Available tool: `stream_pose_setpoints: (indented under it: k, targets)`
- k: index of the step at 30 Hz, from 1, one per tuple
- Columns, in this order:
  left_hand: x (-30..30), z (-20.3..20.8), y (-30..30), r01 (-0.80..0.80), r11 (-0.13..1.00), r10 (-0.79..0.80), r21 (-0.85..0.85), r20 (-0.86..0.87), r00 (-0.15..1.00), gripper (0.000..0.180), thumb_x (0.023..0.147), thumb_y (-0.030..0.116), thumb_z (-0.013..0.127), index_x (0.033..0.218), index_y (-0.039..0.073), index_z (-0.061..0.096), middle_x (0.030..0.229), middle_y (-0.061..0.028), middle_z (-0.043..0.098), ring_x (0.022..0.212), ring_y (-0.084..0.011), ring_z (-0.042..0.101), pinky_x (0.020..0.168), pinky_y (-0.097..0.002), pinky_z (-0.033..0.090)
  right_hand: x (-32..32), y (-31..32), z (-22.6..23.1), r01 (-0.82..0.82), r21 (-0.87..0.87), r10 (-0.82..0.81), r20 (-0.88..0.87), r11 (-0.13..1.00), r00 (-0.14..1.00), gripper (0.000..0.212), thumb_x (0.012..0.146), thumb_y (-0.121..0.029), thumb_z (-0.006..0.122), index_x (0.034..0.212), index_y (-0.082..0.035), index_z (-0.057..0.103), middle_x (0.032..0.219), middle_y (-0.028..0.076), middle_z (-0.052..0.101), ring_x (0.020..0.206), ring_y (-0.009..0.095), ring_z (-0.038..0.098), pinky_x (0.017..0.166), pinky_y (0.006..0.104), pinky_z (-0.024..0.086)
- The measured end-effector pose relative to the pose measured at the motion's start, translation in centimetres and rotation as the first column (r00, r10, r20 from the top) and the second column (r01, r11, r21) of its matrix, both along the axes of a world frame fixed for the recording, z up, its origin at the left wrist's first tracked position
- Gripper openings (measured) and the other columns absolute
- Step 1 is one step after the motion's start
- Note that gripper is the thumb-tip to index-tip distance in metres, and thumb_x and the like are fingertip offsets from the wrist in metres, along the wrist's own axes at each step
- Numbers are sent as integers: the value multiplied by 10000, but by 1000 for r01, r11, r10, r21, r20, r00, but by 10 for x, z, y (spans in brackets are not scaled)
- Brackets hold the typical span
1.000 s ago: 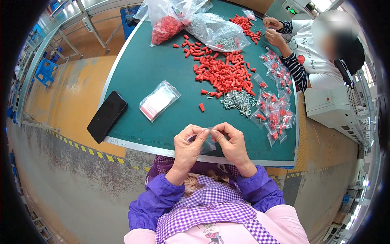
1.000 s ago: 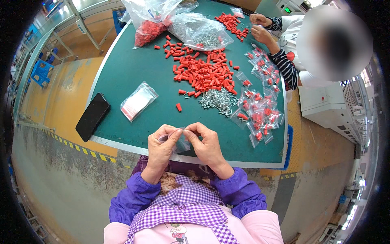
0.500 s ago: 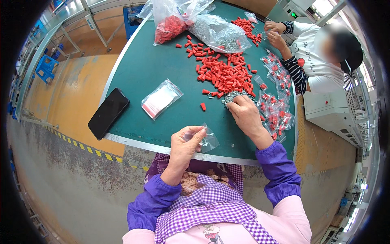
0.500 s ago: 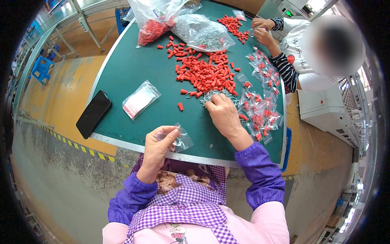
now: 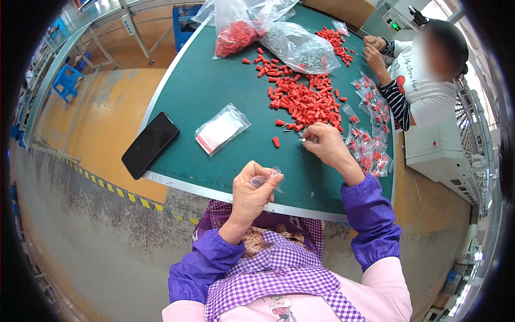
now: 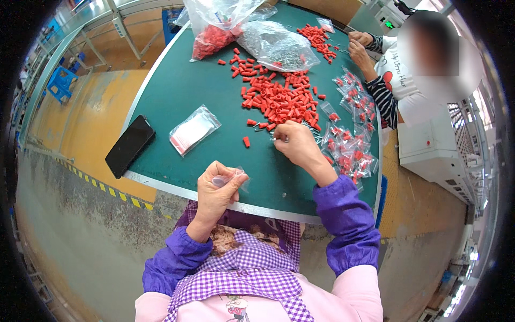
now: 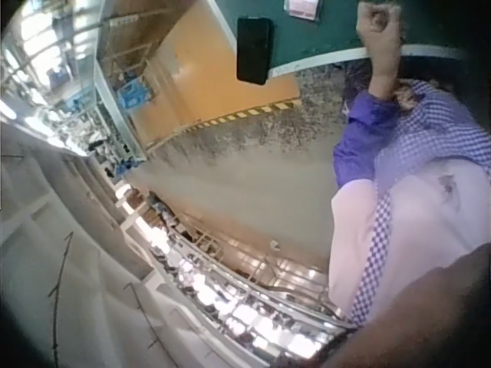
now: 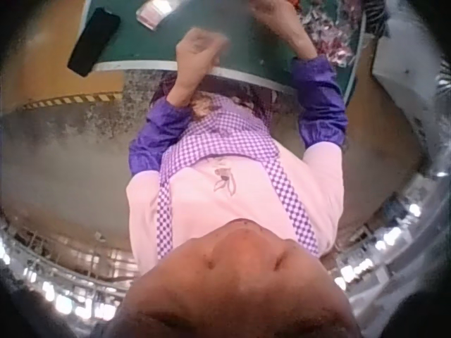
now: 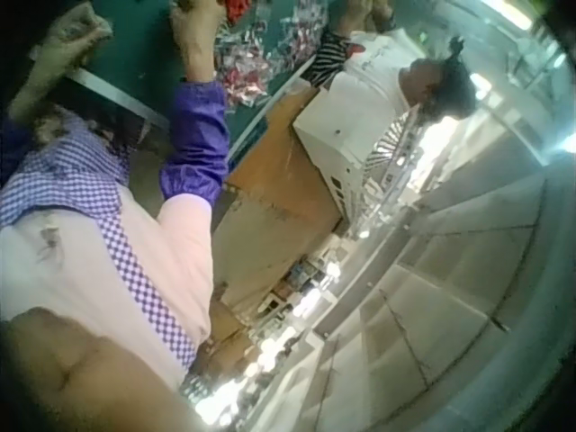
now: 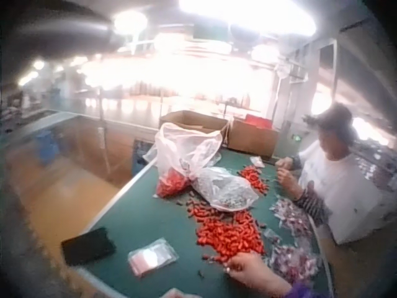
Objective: The person packs screws and plastic anchors into small plastic bags by hand and seals the bags.
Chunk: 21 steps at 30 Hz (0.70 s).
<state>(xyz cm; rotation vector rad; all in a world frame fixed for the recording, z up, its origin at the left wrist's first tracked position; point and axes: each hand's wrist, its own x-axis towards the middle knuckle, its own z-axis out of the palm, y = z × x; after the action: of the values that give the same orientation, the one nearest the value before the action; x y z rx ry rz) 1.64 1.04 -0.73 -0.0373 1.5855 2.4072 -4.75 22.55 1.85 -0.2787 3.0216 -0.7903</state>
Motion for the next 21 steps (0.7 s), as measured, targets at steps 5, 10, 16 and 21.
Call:
stream_pose_setpoints:
  k: [5, 10, 16, 21]
  targets:
    - [-3, 2, 2, -5, 997, 5, -76, -3, 1000, 134, 806, 27, 683, 870, 20, 566, 822, -88, 649, 566, -67, 586, 465, -165, 441, 12, 8, -14, 334, -634, -154, 323, 697, 934, 129, 758, -61, 691, 866, 4, 663, 777, 10, 630, 693, 75, 552, 646, 216, 439]
    - [-5, -2, 4, -10, 998, 11, -57, 3, 1000, 214, 828, 35, 660, 1031, -25, 633, 782, -66, 650, 651, -96, 621, 571, -180, 485, 23, -4, -7, 385, -765, -115, 383, 516, 916, 132, 778, -45, 694, 896, 3, 658, 819, 4, 641, 742, 60, 566, 667, 203, 450]
    - [-6, -4, 7, -14, 996, 13, -89, -13, 1000, 163, 834, 45, 657, 981, -25, 645, 776, -63, 652, 646, -89, 615, 570, -182, 485, 40, -28, 7, 212, -843, -8, 239, 494, 971, 121, 791, -25, 682, 905, 1, 654, 819, -7, 624, 737, 41, 551, 655, 183, 445]
    - [-5, -8, 6, -19, 987, 8, -162, -71, 997, 182, 835, 56, 655, 998, -23, 641, 786, -66, 655, 664, -85, 619, 573, -189, 496, 45, -43, 24, -150, -590, 151, -48, 793, 987, 131, 763, -7, 682, 888, -29, 650, 752, -5, 549, 655, 55, 507, 583, 202, 427]
